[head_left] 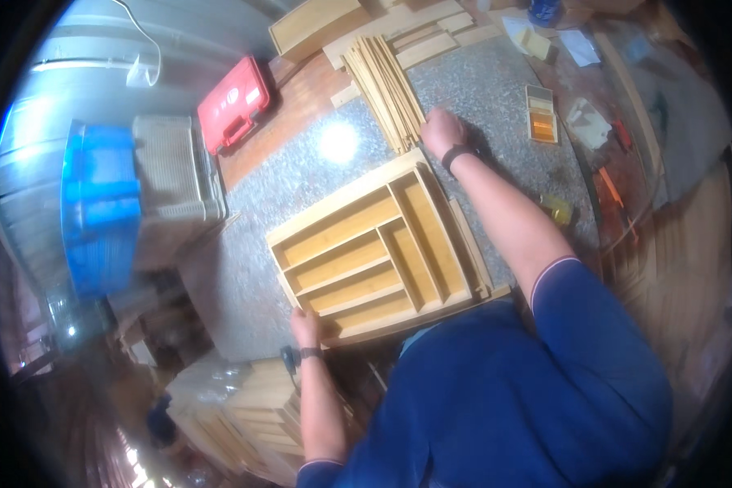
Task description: Assembling a wooden tray organizer by inserting dividers and securing them with a pneumatic nail gun.
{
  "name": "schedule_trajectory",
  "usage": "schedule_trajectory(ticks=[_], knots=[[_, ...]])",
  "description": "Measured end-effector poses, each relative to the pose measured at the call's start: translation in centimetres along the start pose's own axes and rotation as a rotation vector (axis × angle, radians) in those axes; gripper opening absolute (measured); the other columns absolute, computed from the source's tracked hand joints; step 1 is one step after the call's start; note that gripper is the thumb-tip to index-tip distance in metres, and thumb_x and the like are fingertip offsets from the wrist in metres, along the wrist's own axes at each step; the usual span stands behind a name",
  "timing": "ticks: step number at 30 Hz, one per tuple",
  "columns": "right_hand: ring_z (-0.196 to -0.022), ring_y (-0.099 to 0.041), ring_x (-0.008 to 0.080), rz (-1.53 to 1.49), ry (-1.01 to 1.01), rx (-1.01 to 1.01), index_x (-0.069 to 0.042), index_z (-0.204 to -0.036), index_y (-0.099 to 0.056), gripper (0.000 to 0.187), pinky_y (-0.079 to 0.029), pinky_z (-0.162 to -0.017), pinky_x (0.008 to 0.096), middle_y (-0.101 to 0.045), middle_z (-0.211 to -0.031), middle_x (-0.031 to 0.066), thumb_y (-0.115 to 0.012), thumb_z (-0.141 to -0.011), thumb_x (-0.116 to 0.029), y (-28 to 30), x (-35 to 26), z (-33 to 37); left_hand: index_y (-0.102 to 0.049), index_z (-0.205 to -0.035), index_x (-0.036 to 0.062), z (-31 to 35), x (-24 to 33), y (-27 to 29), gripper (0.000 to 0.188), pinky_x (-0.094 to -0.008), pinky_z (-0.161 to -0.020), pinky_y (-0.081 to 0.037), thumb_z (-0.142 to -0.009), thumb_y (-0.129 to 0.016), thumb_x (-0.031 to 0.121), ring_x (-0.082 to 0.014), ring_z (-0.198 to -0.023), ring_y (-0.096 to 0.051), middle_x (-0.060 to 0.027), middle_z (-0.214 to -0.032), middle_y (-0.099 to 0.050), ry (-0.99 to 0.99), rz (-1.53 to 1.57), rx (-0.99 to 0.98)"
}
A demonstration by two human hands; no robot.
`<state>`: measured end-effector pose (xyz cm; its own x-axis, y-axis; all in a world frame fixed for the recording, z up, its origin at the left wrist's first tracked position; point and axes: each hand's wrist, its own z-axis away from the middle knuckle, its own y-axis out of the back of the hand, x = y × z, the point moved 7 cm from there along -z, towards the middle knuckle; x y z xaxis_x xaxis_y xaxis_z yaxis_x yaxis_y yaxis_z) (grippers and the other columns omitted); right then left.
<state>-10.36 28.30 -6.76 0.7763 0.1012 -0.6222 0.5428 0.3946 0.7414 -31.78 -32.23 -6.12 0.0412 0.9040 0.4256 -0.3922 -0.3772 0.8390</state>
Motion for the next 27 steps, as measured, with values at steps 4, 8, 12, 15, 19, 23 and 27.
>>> schedule_trajectory(ticks=[4,8,12,15,19,23,27], knots=[[-0.106,-0.074,0.0428,0.033,-0.056,-0.032,-0.003,-0.101,-0.077,0.022,-0.058,-0.098,0.0503,-0.076,-0.108,0.0257,-0.062,-0.093,-0.016,-1.0,1.7,0.0,-0.069,-0.107,-0.0036,0.2,-1.2,-0.5,0.020,-0.0367,-0.076,-0.053,-0.090,-0.068,0.007,-0.0204,-0.084,-0.066,-0.0124,-0.094,-0.074,0.012,0.024,-0.137],[-0.102,-0.074,0.0399,-0.146,-0.140,0.067,-0.010,-0.098,-0.079,0.020,-0.059,-0.093,0.0471,-0.078,-0.104,0.0188,-0.069,-0.092,-0.026,1.0,3.9,2.7,-0.064,-0.134,-0.0061,-1.0,2.3,2.3,0.047,-0.0386,-0.096,-0.055,-0.096,-0.075,0.020,-0.0283,-0.110,-0.070,-0.0209,-0.121,-0.073,-0.223,-0.016,0.034],[-0.091,-0.076,0.0369,-0.283,-0.094,0.027,-0.014,-0.089,-0.081,0.016,-0.060,-0.083,0.0439,-0.079,-0.093,0.0140,-0.072,-0.086,-0.027,4.8,7.3,11.4,-0.063,-0.140,-0.0048,-1.0,21.1,2.4,0.051,-0.0409,-0.102,-0.054,-0.100,-0.073,0.025,-0.0308,-0.115,-0.070,-0.0244,-0.129,-0.071,-0.582,0.138,0.010],[-0.084,-0.077,0.0333,-0.256,-0.029,0.012,-0.011,-0.090,-0.081,0.018,-0.060,-0.078,0.0423,-0.078,-0.087,0.0131,-0.075,-0.084,-0.027,5.5,10.3,19.7,-0.059,-0.141,-0.0035,1.3,34.6,-3.6,0.045,-0.0316,-0.098,-0.055,-0.103,-0.071,0.017,-0.0187,-0.114,-0.069,-0.0169,-0.125,-0.072,-0.755,0.325,-0.369],[-0.083,-0.076,0.0335,-0.253,-0.030,-0.073,-0.009,-0.092,-0.080,0.017,-0.060,-0.079,0.0433,-0.078,-0.089,0.0134,-0.073,-0.086,-0.024,6.2,10.0,26.9,-0.045,-0.155,-0.0001,3.6,44.7,-12.5,0.066,-0.0317,-0.077,-0.059,-0.102,-0.074,0.026,-0.0186,-0.093,-0.074,-0.0171,-0.109,-0.076,-0.957,0.171,-0.499],[-0.086,-0.076,0.0343,-0.207,-0.079,-0.104,-0.009,-0.092,-0.081,0.017,-0.061,-0.083,0.0454,-0.078,-0.089,0.0143,-0.072,-0.086,-0.022,5.5,11.5,29.4,-0.044,-0.153,-0.0020,6.0,47.2,-18.8,0.067,-0.0300,-0.059,-0.056,-0.100,-0.076,0.026,-0.0173,-0.069,-0.071,-0.0147,-0.088,-0.076,-0.934,0.216,-0.676],[-0.086,-0.076,0.0354,-0.187,-0.087,-0.055,-0.010,-0.091,-0.081,0.016,-0.060,-0.082,0.0470,-0.078,-0.087,0.0141,-0.072,-0.086,-0.022,5.1,13.9,30.3,-0.054,-0.133,-0.0025,7.5,46.4,-22.1,0.047,-0.0292,-0.058,-0.055,-0.096,-0.079,0.012,-0.0160,-0.071,-0.072,-0.0153,-0.088,-0.075,-0.743,0.389,-0.771]])
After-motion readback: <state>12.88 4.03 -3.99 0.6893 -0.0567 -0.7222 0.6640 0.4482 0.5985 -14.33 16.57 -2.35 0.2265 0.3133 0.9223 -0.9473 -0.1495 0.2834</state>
